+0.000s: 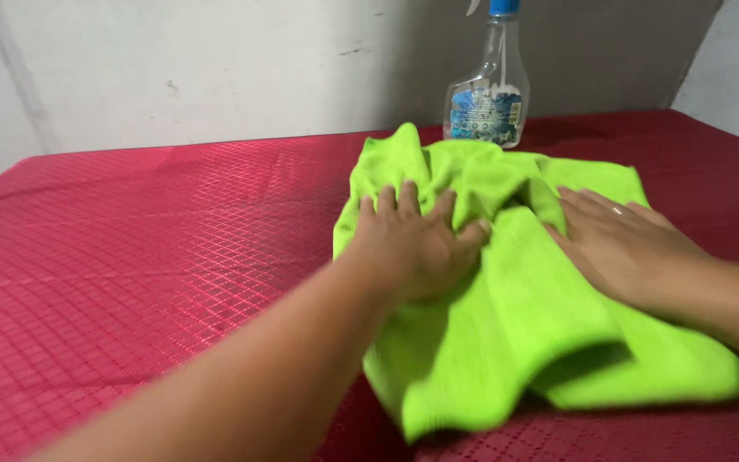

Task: The person is spraying a cleaning liquid on a table covered with a red cloth and wiping it thoroughly with a green microfiber cloth.

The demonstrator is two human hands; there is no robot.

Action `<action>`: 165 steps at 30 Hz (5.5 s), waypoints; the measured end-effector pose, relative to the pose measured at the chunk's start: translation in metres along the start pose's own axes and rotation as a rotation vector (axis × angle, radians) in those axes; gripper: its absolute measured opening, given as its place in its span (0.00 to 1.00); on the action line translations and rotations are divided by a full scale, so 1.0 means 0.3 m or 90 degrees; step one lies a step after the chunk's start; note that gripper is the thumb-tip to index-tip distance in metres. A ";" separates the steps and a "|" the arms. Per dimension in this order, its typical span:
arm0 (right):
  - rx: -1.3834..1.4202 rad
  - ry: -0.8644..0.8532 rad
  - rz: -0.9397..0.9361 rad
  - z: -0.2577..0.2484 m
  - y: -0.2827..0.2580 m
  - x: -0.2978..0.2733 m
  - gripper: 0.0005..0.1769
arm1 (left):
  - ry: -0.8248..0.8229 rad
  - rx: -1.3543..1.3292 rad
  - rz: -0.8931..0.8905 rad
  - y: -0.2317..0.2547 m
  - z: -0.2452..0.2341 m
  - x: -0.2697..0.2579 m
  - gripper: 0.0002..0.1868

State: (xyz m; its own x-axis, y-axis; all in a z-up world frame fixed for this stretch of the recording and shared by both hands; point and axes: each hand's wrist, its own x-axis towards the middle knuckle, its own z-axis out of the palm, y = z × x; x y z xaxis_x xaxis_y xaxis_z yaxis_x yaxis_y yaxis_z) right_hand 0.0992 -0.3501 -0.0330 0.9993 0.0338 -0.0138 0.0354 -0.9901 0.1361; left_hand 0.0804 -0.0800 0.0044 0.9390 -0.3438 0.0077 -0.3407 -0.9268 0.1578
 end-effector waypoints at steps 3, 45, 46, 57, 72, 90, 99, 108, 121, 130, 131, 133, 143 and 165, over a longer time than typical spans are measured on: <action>-0.122 0.120 -0.124 0.111 0.111 -0.068 0.42 | 0.007 -0.005 0.017 0.020 0.001 -0.125 0.45; 0.131 -0.043 -0.390 -0.229 -0.696 0.015 0.51 | -0.009 0.002 -0.435 -0.466 -0.126 -0.333 0.43; 0.116 -0.031 -0.391 -0.219 -0.657 0.022 0.50 | -0.009 0.000 -0.400 -0.430 -0.121 -0.309 0.42; 0.018 0.007 -0.179 -0.023 -0.016 0.060 0.48 | -0.036 -0.023 -0.097 0.016 -0.039 -0.063 0.41; -0.320 -0.058 0.032 0.083 0.290 0.018 0.39 | -0.021 -0.051 0.108 0.192 0.013 0.003 0.41; 0.071 -0.047 -0.094 -0.200 -0.620 0.009 0.45 | -0.047 0.030 -0.216 -0.447 -0.103 -0.298 0.37; 0.100 -0.044 -0.452 -0.285 -0.952 -0.178 0.48 | -0.057 0.264 -0.371 -0.668 -0.105 -0.664 0.32; 0.167 -0.021 -0.592 -0.285 -0.964 -0.207 0.48 | -0.096 0.255 -0.481 -0.661 -0.102 -0.664 0.32; 0.100 -0.069 -0.259 -0.203 -0.483 -0.021 0.47 | -0.045 0.000 -0.369 -0.317 -0.075 -0.197 0.40; 0.021 0.012 -0.035 0.109 0.322 0.066 0.45 | -0.049 -0.034 -0.032 0.226 0.002 -0.013 0.41; 0.002 0.036 -0.029 0.155 0.422 0.070 0.45 | -0.048 -0.034 0.021 0.269 0.004 -0.015 0.41; -0.001 0.028 0.035 0.132 0.448 -0.009 0.47 | -0.050 -0.046 0.052 0.294 0.002 -0.013 0.41; -0.011 0.010 0.128 0.092 0.346 -0.039 0.50 | -0.064 -0.062 0.061 0.251 -0.005 -0.011 0.41; 0.080 0.002 -0.403 -0.181 -0.594 -0.106 0.57 | 0.035 0.002 -0.362 -0.385 -0.100 -0.387 0.41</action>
State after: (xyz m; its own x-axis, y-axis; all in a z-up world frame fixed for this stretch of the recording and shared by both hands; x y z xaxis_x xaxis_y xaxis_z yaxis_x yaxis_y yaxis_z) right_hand 0.0616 -0.1673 -0.0030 0.7855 0.6168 -0.0508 0.6169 -0.7869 -0.0150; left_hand 0.0120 0.0716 0.0150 0.9759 0.2168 -0.0261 0.2183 -0.9645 0.1486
